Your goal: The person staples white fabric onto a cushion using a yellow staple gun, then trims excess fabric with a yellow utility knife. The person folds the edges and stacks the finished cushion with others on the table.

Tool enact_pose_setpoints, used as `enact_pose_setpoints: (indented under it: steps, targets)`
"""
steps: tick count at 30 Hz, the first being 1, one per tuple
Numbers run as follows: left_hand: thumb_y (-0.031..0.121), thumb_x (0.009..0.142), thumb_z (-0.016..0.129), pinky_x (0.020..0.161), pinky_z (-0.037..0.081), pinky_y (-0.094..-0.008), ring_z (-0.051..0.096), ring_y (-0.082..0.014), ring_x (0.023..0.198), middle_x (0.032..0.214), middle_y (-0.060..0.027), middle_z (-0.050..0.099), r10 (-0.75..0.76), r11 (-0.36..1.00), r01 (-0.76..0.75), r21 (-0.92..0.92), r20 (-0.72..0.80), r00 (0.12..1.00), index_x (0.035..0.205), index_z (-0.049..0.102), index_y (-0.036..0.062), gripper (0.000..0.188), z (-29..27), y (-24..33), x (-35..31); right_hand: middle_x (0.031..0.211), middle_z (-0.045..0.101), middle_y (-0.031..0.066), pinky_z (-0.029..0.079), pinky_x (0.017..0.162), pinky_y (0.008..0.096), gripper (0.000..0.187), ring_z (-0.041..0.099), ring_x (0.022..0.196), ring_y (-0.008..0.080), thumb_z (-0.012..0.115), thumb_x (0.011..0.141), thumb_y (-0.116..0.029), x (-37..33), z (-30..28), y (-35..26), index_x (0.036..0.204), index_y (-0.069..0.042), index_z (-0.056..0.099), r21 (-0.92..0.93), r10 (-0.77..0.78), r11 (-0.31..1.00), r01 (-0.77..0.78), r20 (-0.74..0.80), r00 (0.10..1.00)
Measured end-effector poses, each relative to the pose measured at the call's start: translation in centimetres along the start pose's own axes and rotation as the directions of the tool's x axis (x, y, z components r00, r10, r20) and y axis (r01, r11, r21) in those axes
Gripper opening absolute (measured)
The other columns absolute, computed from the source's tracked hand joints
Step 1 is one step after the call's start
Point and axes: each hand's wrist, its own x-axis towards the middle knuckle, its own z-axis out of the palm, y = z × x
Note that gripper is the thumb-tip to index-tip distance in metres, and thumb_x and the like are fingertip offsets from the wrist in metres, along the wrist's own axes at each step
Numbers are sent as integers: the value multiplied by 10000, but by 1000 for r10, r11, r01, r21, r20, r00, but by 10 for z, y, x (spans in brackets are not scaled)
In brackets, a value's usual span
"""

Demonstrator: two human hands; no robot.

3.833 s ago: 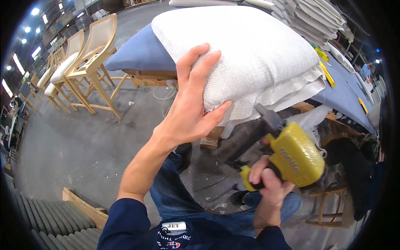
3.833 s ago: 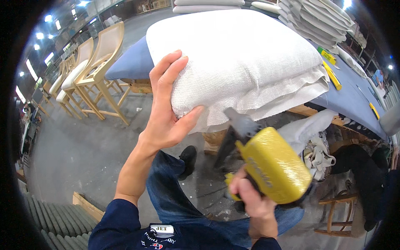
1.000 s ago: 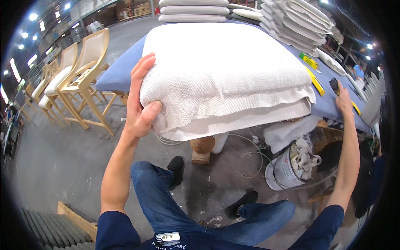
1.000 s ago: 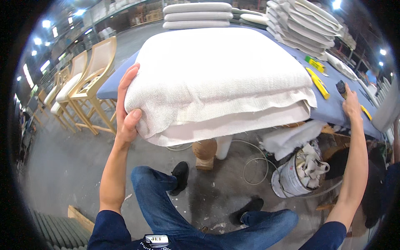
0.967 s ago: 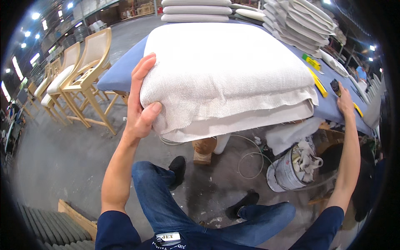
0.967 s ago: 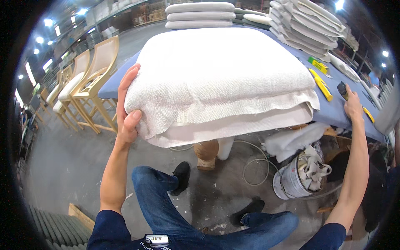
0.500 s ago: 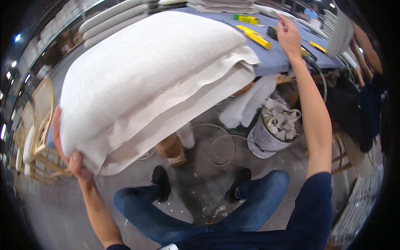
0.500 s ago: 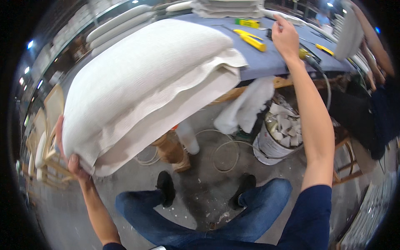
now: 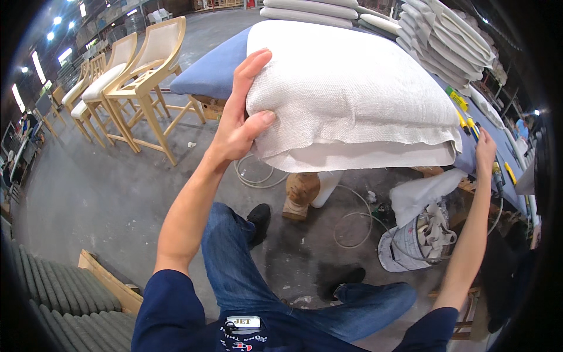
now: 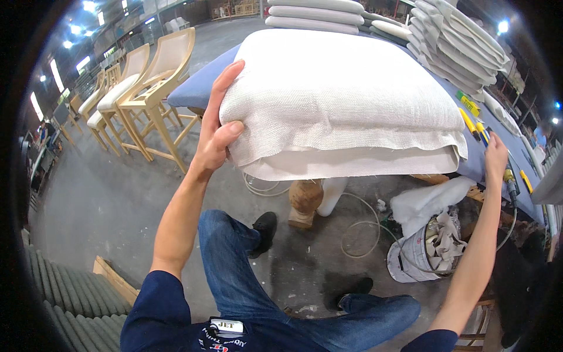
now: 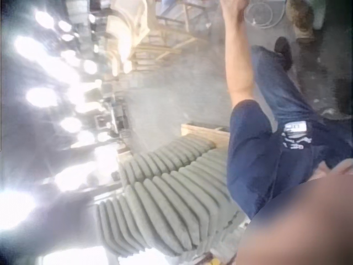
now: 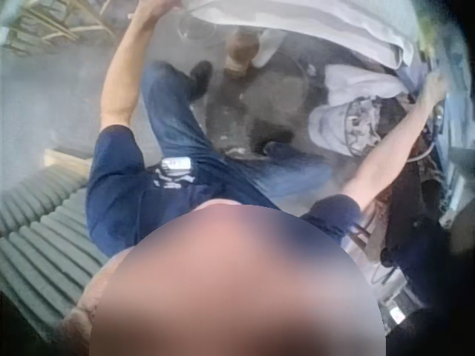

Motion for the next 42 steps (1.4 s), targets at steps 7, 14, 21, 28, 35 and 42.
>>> enact_pose_setpoints:
  steps: [7,14,21,28,35,42]
  targets:
    - [477,1037,457,1210,374,-481,525,-362,1397,1477,-195,574,-213,891,125,435,158,964,1547,513,118,626,-62,51,44,1145,674,132,468,619,246,558,562,748,86,516,1116,-351,-229,-26,-150,1578,-69,382,966,213,212,-151,105,971]
    - [548,1068,394,1275,255,-417,365,-326,1529,1627,-158,447,-230,888,-138,439,683,693,1576,476,132,662,-24,63,182,849,636,101,467,478,241,562,550,558,117,593,1037,-220,-421,42,-219,1514,-4,388,899,24,425,-105,105,994]
    - [681,999,417,1295,217,-478,384,-339,1530,1634,-116,450,-329,745,-132,654,532,780,1533,559,233,712,22,0,138,920,718,130,563,723,292,454,697,778,174,735,875,19,-506,75,-245,1300,106,599,788,-91,566,-241,350,932]
    - [669,980,470,1277,255,-495,408,-343,1518,1602,-134,492,-287,781,-125,612,529,799,1508,592,227,700,23,-10,136,918,712,137,557,761,315,454,695,795,207,771,913,-115,-516,85,-240,1279,108,623,729,-99,657,-191,335,937]
    - [649,992,469,1269,276,-469,413,-353,1513,1604,-146,488,-285,768,-113,630,494,821,1503,598,211,685,18,-18,133,970,712,100,543,763,269,507,666,812,138,680,986,-103,-514,83,-230,1429,100,538,650,-183,759,-34,264,947]
    - [658,989,463,1272,271,-470,409,-353,1515,1611,-144,479,-262,773,-145,617,519,814,1505,595,209,697,19,-22,135,932,669,165,516,708,325,496,640,757,254,760,895,-37,-511,76,-233,1352,74,602,611,-108,788,-72,252,962]
